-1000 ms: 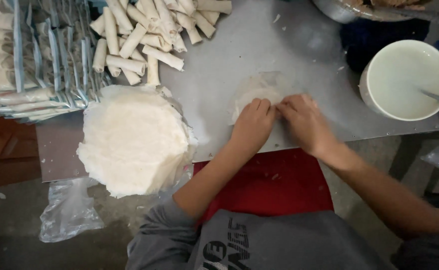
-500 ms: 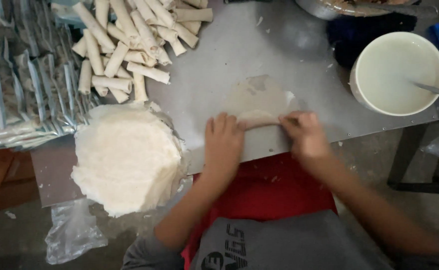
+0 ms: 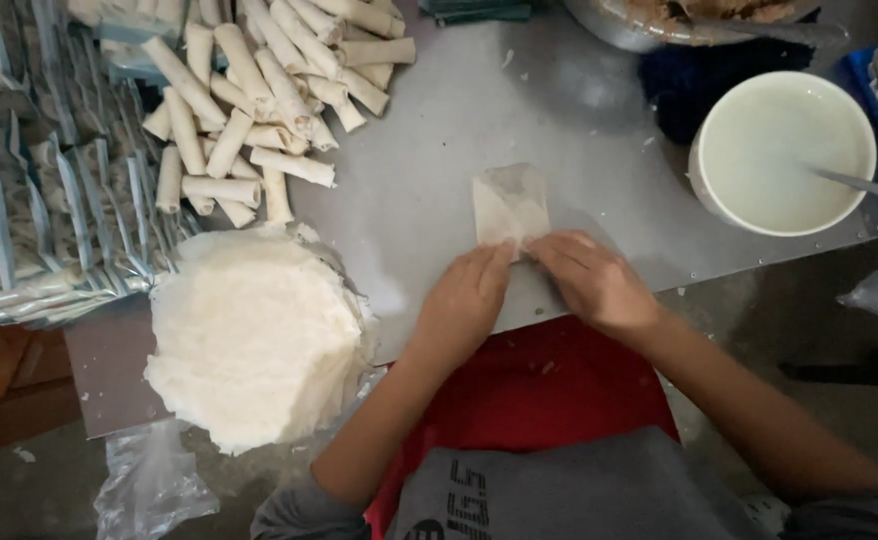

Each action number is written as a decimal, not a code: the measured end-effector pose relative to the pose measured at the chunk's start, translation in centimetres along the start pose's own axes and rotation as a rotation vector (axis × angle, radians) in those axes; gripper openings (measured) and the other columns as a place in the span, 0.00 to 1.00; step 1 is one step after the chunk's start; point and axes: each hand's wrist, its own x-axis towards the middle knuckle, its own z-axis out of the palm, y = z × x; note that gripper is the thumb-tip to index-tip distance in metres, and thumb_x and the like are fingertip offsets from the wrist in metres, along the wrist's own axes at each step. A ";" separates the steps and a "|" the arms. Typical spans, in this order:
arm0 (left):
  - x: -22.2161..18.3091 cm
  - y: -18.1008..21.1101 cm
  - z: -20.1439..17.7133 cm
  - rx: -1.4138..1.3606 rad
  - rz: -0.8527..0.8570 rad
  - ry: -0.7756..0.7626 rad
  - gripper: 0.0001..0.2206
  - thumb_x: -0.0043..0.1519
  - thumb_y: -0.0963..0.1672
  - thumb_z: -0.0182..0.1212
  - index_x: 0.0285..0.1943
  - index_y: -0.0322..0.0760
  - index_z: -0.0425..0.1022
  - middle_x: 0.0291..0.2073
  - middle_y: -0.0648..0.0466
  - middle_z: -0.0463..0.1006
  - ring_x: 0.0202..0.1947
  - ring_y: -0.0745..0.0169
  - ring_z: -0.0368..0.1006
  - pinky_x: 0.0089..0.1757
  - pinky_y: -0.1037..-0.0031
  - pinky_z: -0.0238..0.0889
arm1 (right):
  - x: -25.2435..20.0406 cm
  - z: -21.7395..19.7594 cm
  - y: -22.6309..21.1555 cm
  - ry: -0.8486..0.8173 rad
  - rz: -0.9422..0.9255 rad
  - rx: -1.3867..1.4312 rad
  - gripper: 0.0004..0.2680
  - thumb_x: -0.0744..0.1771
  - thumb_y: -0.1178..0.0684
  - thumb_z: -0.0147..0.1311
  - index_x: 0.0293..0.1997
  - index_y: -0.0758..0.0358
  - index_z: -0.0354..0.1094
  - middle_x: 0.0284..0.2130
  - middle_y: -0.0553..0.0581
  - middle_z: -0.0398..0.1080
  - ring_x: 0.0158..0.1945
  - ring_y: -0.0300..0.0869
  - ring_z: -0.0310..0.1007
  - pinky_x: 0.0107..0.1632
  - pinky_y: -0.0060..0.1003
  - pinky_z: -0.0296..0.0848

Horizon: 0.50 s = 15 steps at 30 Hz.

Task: Manually preparing and rolling lumpia (spring rolls) by placing meat filling on wrappers and rolling them tightly.

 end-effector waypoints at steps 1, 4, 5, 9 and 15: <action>-0.4 -0.7 1.2 -0.099 -0.002 -0.031 0.14 0.62 0.39 0.58 0.58 0.34 0.69 0.41 0.44 0.76 0.40 0.51 0.75 0.42 0.68 0.70 | 0.5 -0.4 -0.3 -0.021 0.007 0.094 0.09 0.66 0.64 0.51 0.50 0.67 0.72 0.43 0.62 0.74 0.45 0.52 0.75 0.51 0.45 0.73; 0.4 -2.6 2.8 -0.321 -0.077 -0.226 0.08 0.61 0.40 0.59 0.48 0.36 0.71 0.36 0.47 0.75 0.39 0.50 0.73 0.44 0.66 0.64 | 2.3 -1.8 -0.1 -0.111 0.091 0.278 0.10 0.63 0.67 0.52 0.46 0.67 0.74 0.40 0.63 0.75 0.44 0.54 0.75 0.49 0.50 0.72; 1.2 -3.3 3.1 -0.435 -0.147 -0.388 0.02 0.60 0.41 0.58 0.40 0.38 0.75 0.33 0.49 0.76 0.39 0.51 0.71 0.46 0.66 0.60 | 3.0 -2.3 0.3 -0.175 0.161 0.368 0.12 0.61 0.70 0.51 0.43 0.65 0.75 0.38 0.61 0.76 0.44 0.55 0.75 0.48 0.51 0.72; 4.8 -4.6 2.6 -0.654 -0.503 -0.506 0.05 0.60 0.45 0.62 0.39 0.43 0.81 0.37 0.50 0.73 0.39 0.49 0.73 0.43 0.66 0.67 | 3.8 -0.5 3.2 -0.175 0.229 0.396 0.06 0.63 0.66 0.56 0.40 0.68 0.75 0.35 0.65 0.72 0.38 0.61 0.73 0.41 0.54 0.71; 3.4 -2.4 1.4 -0.439 -0.462 -0.377 0.07 0.65 0.44 0.52 0.46 0.37 0.73 0.39 0.47 0.70 0.38 0.43 0.75 0.40 0.58 0.69 | 2.9 -0.1 2.5 -0.010 0.296 0.306 0.06 0.66 0.65 0.53 0.41 0.63 0.75 0.36 0.55 0.73 0.39 0.47 0.75 0.40 0.39 0.73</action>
